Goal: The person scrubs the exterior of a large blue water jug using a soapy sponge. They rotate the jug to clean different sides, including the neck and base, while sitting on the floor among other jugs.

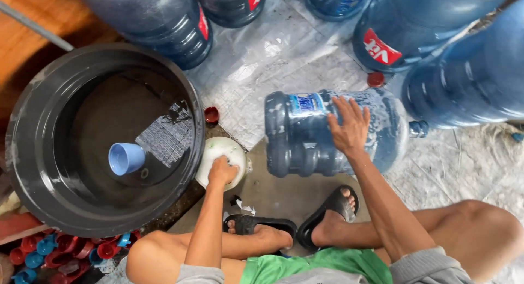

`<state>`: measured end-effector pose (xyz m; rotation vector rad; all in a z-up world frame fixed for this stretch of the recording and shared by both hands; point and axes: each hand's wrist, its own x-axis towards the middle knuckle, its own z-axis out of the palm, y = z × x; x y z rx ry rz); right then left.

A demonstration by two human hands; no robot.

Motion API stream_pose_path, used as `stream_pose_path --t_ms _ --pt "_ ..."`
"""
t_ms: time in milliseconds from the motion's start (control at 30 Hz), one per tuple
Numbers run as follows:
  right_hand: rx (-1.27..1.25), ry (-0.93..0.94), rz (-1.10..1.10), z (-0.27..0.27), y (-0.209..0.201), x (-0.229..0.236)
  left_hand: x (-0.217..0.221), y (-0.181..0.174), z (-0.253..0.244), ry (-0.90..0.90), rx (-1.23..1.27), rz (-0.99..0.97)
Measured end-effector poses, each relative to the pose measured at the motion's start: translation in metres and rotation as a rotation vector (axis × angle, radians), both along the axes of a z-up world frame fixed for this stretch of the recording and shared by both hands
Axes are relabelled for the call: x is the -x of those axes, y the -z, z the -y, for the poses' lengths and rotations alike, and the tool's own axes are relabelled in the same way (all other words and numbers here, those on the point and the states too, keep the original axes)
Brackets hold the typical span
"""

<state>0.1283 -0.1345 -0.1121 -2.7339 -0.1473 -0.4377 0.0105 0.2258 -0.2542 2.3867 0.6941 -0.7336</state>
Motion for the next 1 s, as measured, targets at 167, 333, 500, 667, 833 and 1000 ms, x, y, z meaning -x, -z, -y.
stream_pose_path --t_ms 167,333,500,667,833,1000 --pt "-0.029 -0.077 -0.196 0.004 0.000 -0.034 0.003 0.088 -0.007 0.037 -0.015 0.001" --pt "0.024 -0.118 -0.331 -0.007 -0.004 -0.058 0.012 0.052 -0.010 0.301 0.095 -0.245" --pt "0.017 -0.132 -0.382 -0.001 0.004 -0.057 -0.011 -0.142 0.028 0.151 0.059 -0.284" --pt "-0.012 -0.165 -0.290 -0.006 -0.012 -0.052 0.005 -0.201 0.088 -0.113 0.285 0.667" --pt "-0.011 -0.209 -0.176 0.003 -0.011 -0.028 -0.012 -0.234 0.177 -0.039 0.197 0.805" --pt "-0.081 -0.214 0.014 0.021 -0.012 0.024 -0.107 -0.180 0.142 -0.020 0.226 0.371"
